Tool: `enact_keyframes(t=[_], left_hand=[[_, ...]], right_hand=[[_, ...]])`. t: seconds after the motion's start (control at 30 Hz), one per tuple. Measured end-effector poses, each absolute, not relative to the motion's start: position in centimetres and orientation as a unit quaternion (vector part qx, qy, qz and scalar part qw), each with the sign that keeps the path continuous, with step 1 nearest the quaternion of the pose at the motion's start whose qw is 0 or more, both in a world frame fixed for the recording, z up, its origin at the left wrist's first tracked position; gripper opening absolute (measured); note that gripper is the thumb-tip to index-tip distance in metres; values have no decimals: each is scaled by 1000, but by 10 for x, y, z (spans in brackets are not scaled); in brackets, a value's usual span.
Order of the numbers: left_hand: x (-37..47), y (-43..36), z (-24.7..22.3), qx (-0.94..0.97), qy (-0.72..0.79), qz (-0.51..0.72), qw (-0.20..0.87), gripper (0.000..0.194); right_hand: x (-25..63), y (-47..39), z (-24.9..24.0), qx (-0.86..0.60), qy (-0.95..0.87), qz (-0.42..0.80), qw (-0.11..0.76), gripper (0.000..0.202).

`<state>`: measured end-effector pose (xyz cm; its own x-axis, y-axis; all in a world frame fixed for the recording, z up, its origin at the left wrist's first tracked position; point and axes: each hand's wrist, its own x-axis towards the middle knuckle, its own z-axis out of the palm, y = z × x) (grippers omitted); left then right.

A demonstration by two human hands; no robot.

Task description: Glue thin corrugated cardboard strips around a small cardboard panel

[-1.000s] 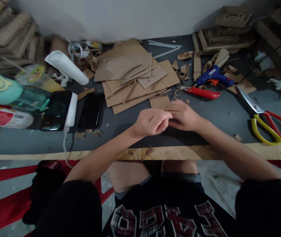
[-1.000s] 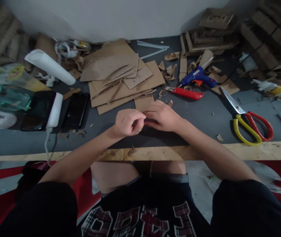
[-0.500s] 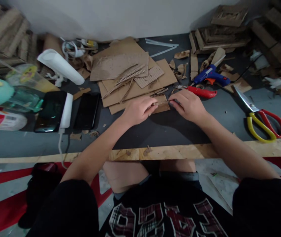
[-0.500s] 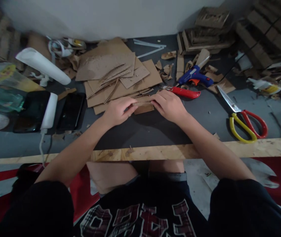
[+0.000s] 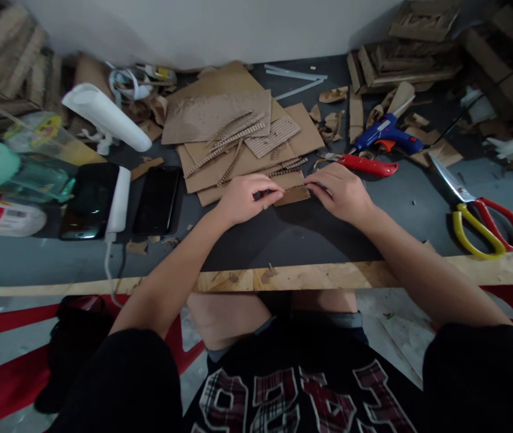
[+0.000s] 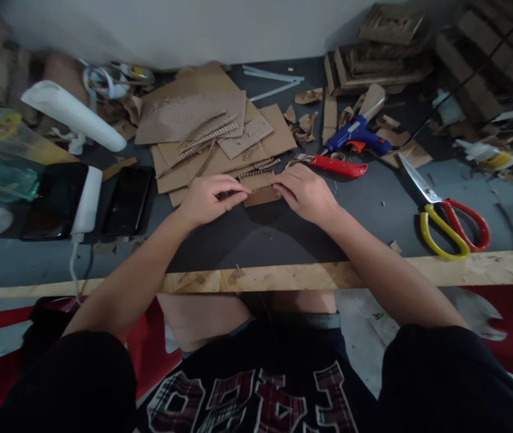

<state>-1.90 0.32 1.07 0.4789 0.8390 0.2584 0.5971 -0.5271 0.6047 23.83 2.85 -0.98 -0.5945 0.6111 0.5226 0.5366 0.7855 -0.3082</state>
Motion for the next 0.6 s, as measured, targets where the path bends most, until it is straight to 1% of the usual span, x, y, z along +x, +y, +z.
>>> enact_keyframes(t=[0.17,0.27,0.37,0.6], left_hand=[[-22,5,7,823,464,260,199,39],[-24,7,5,831,460,246,192,38],[-23,6,2,836,452,237,200,41],[-20,2,-1,841,432,281,162,43]], right_hand=[[238,28,-11,-326,-885,78,322,24],[238,28,-11,-328,-885,79,322,24],[238,28,-11,-343,-876,69,332,23],[236,25,-13,-375,-861,69,338,22]])
